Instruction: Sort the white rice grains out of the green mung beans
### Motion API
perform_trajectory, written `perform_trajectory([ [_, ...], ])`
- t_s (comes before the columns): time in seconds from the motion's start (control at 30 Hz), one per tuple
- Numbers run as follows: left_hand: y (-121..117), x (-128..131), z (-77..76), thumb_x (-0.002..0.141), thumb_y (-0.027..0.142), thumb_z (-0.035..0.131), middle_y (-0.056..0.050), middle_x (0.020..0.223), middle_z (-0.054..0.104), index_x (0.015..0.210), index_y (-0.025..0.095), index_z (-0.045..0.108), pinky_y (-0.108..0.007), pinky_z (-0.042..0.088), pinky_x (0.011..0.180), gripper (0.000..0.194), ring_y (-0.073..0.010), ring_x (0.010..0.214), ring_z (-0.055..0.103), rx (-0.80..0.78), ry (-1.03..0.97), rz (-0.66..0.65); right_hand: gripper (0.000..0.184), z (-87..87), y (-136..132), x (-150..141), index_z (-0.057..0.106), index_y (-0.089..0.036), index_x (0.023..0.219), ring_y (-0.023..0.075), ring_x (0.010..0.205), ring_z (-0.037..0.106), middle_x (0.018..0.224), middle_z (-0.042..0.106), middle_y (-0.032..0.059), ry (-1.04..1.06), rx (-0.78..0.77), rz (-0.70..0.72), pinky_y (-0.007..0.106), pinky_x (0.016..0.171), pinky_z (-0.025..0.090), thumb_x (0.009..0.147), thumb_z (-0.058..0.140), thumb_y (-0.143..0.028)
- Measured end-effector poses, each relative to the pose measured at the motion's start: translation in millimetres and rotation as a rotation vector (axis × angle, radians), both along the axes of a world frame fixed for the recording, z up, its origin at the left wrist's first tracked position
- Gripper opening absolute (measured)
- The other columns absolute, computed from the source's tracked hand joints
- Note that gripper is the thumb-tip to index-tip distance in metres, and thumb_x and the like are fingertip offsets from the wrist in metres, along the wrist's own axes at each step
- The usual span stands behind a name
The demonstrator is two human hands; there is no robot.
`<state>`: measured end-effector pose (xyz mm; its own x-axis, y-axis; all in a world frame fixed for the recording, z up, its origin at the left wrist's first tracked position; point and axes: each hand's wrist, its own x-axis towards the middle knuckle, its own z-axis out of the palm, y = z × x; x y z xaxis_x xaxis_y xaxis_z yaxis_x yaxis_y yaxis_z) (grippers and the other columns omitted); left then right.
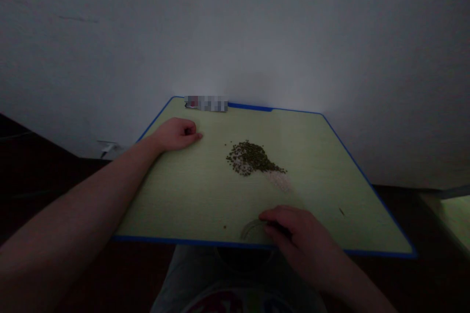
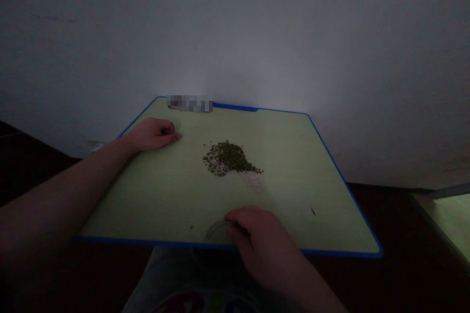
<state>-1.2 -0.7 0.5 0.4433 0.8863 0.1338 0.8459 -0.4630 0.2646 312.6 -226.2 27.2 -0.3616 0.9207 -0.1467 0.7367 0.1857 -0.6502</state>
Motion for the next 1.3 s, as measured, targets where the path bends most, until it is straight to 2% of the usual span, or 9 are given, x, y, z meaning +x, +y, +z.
perform_trajectory([
  [0.17, -1.0, 0.6, 0.3, 0.076, 0.052, 0.045, 0.001, 0.052, 0.048, 0.064, 0.016, 0.055, -0.024, 0.026, 0.052, 0.040, -0.0100, 0.051, 0.040, -0.013, 0.011, 0.018, 0.020, 6.2, 12.5, -2.5, 0.064, -0.022, 0.100, 0.0148, 0.088, 0.059, 0.096, 0.067, 0.0018, 0.059, 0.054, 0.004, 0.028, 0.079, 0.044, 0.088, 0.048, -0.019],
  [0.37, -2.6, 1.7, 3.1, 0.075, 0.053, 0.045, 0.001, 0.053, 0.049, 0.064, 0.016, 0.054, -0.024, 0.027, 0.052, 0.040, -0.0099, 0.051, 0.041, -0.018, 0.007, 0.026, 0.017, 23.3, 38.6, -44.7, 0.061, -0.018, 0.092, 0.0140, 0.084, 0.056, 0.090, 0.065, 0.0027, 0.093, 0.183, 0.184, 0.026, 0.078, 0.041, 0.087, 0.045, -0.013],
  [0.5, -2.6, 1.4, 3.2, 0.076, 0.053, 0.044, 0.001, 0.053, 0.050, 0.064, 0.016, 0.054, -0.024, 0.027, 0.052, 0.040, -0.0098, 0.051, 0.041, -0.015, 0.006, 0.014, 0.022, 17.9, 49.8, -70.3, 0.061, -0.018, 0.095, 0.0140, 0.087, 0.057, 0.093, 0.065, 0.0034, 0.087, 0.177, 0.366, 0.025, 0.081, 0.041, 0.083, 0.044, -0.009],
  [0.6, -1.9, 0.7, 2.0, 0.076, 0.053, 0.044, 0.001, 0.053, 0.049, 0.064, 0.016, 0.055, -0.024, 0.027, 0.052, 0.040, -0.0100, 0.051, 0.041, -0.011, 0.010, 0.017, 0.027, 10.2, 52.3, -75.1, 0.061, -0.019, 0.096, 0.0160, 0.088, 0.057, 0.093, 0.066, 0.0039, 0.023, 0.157, 0.435, 0.026, 0.081, 0.041, 0.076, 0.047, -0.006],
  [0.7, -1.5, 0.6, 1.5, 0.076, 0.052, 0.044, 0.000, 0.054, 0.050, 0.064, 0.016, 0.055, -0.024, 0.027, 0.052, 0.039, -0.0104, 0.052, 0.041, -0.015, 0.015, 0.019, 0.029, 7.3, 50.5, -68.9, 0.061, -0.019, 0.096, 0.0166, 0.088, 0.057, 0.092, 0.066, 0.0043, -0.001, 0.147, 0.428, 0.027, 0.081, 0.041, 0.073, 0.047, -0.005],
  [1.07, -2.7, 1.7, 2.2, 0.075, 0.053, 0.045, 0.000, 0.054, 0.051, 0.065, 0.016, 0.056, -0.024, 0.027, 0.053, 0.040, -0.0108, 0.053, 0.042, -0.022, 0.014, 0.036, 0.023, 9.9, 32.5, -34.8, 0.060, -0.017, 0.092, 0.0139, 0.085, 0.055, 0.091, 0.064, 0.0038, 0.067, 0.032, 0.229, 0.026, 0.078, 0.040, 0.083, 0.042, -0.006],
  [1.3, -2.6, 2.0, 2.9, 0.075, 0.052, 0.045, 0.000, 0.054, 0.051, 0.064, 0.016, 0.055, -0.024, 0.027, 0.053, 0.039, -0.0104, 0.052, 0.042, -0.020, 0.021, 0.035, 0.021, 7.2, 24.0, -23.7, 0.059, -0.018, 0.093, 0.0137, 0.086, 0.055, 0.092, 0.063, 0.0031, 0.072, 0.051, 0.187, 0.027, 0.079, 0.041, 0.086, 0.041, -0.009],
])
